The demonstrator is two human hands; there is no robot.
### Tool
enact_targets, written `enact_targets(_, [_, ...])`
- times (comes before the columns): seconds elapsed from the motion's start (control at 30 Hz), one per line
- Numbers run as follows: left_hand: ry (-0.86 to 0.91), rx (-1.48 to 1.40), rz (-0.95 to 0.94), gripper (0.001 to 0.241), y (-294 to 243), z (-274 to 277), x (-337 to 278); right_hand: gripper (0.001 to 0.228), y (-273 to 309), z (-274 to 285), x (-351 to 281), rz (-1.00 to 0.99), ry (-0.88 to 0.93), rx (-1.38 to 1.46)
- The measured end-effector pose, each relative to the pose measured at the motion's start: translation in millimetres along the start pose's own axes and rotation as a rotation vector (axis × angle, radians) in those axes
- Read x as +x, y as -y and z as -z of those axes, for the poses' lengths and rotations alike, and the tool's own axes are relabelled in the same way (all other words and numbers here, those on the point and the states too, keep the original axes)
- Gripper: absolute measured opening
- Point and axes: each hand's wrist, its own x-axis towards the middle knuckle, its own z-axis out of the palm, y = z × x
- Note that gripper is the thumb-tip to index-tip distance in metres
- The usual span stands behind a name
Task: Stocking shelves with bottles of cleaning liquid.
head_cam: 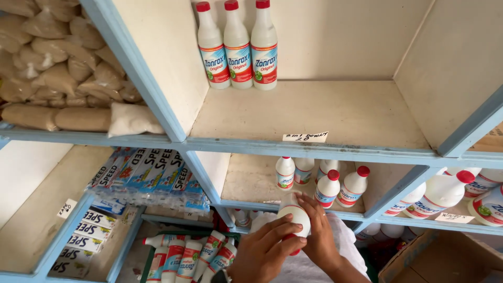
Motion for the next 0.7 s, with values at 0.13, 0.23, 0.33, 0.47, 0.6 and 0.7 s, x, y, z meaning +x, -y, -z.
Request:
enact_targets(0.13, [-0.063, 0.084, -0.161, 0.028, -27.5, 54.3, 32.2, 0.083, 58.9, 31.5, 59.2, 0.216, -0.065, 0.065])
enact_targets(0.23, [-0.029, 0.145, -0.253, 0.027, -46.9, 91.6, 62.9, 0.078, 85.2, 47.0, 100.1, 0.396, -0.077, 0.111])
enact_targets(0.33, [-0.105, 0.292, -0.286, 0.031, -53.7, 113.6, 98.6, 0.075, 90.4, 53.9, 142.1, 0.487, -0.014, 0.156])
enact_targets(0.47, [-0.148, 0.394, -0.122, 0.040, -22.2, 119.3, 145.9, 0.078, 91.9, 60.4, 205.7, 0.427, 0.040, 0.089])
enact_targets(0.6, [-0.147, 0.183, 0.023, 0.045, 25.9, 115.6, 202.5, 0.086, 94.9, 70.6, 264.4, 0.128, 0.168, 0.059])
enact_targets(0.7, [-0.101, 0.003, 0.110, 0.044, 76.0, 95.2, 233.7, 0.098, 84.3, 78.7, 292.7, -0.181, 0.313, 0.005])
